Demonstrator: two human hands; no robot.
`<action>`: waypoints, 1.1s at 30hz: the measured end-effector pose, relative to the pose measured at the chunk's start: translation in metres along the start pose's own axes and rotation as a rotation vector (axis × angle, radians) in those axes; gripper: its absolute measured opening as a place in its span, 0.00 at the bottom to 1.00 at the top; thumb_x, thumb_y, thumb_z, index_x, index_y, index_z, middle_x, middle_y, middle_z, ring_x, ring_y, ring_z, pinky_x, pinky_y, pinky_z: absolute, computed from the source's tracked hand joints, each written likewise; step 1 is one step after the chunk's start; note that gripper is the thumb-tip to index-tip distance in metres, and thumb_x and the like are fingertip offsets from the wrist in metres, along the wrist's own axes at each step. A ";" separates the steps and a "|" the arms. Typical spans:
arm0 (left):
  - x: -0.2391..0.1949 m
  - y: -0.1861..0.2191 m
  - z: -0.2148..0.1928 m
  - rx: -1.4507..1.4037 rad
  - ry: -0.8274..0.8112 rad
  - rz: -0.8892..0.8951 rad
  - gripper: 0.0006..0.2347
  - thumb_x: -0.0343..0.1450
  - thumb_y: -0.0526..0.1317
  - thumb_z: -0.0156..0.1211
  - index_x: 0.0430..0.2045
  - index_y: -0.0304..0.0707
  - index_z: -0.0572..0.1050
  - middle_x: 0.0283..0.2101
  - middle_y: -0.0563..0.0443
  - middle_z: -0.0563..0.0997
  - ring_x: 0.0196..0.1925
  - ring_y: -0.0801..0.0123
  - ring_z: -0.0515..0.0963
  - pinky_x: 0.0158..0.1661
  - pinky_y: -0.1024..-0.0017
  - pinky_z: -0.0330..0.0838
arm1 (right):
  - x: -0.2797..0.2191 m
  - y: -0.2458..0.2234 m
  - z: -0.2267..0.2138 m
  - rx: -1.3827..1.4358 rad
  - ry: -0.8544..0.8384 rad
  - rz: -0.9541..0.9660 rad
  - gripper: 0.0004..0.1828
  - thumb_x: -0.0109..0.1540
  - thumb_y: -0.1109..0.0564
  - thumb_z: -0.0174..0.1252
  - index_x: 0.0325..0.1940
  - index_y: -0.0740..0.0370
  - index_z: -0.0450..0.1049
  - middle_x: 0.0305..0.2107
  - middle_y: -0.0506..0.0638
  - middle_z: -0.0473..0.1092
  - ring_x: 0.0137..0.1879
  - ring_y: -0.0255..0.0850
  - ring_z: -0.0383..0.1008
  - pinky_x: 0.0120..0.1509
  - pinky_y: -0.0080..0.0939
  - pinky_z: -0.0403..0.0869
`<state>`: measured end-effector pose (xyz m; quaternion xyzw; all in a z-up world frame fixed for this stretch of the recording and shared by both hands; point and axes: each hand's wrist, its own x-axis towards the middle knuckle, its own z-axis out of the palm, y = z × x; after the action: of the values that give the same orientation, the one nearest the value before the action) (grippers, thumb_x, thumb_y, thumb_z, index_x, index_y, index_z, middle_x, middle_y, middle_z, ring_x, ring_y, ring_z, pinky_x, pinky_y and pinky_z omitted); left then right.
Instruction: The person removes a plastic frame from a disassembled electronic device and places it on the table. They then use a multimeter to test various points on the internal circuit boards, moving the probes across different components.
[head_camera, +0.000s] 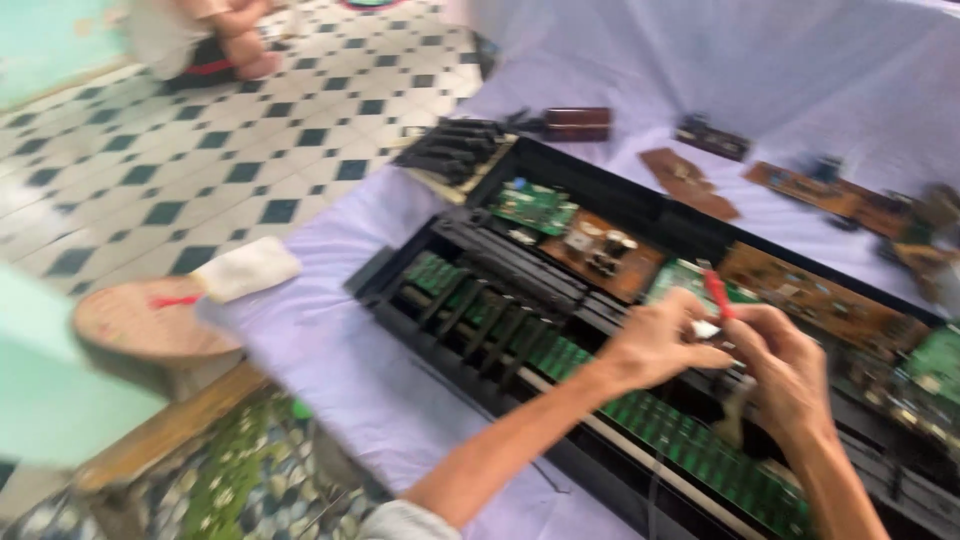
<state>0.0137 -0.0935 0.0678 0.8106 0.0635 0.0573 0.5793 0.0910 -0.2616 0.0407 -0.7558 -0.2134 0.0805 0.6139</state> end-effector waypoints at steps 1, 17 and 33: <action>0.005 -0.006 0.009 -0.071 -0.033 0.000 0.24 0.58 0.50 0.65 0.46 0.39 0.73 0.41 0.42 0.82 0.42 0.58 0.82 0.43 0.65 0.74 | -0.001 -0.003 0.000 -0.124 0.043 0.011 0.12 0.68 0.53 0.57 0.51 0.61 0.77 0.38 0.50 0.75 0.42 0.36 0.70 0.49 0.35 0.66; 0.063 -0.045 -0.013 0.338 0.189 0.211 0.06 0.78 0.28 0.51 0.41 0.29 0.78 0.31 0.40 0.83 0.24 0.60 0.81 0.22 0.70 0.77 | 0.006 0.021 -0.008 -0.013 0.023 -0.082 0.10 0.77 0.65 0.51 0.62 0.74 0.66 0.44 0.67 0.71 0.39 0.51 0.74 0.37 0.44 0.75; -0.006 -0.028 0.016 0.067 0.266 0.302 0.06 0.73 0.39 0.54 0.37 0.36 0.72 0.42 0.45 0.83 0.33 0.48 0.82 0.34 0.54 0.73 | 0.006 0.054 0.001 0.289 -0.122 -0.141 0.09 0.75 0.53 0.51 0.58 0.56 0.66 0.56 0.57 0.71 0.45 0.36 0.75 0.43 0.29 0.74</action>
<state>0.0094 -0.1006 0.0355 0.8151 0.0191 0.2481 0.5232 0.1076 -0.2663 -0.0109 -0.6365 -0.2888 0.1127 0.7062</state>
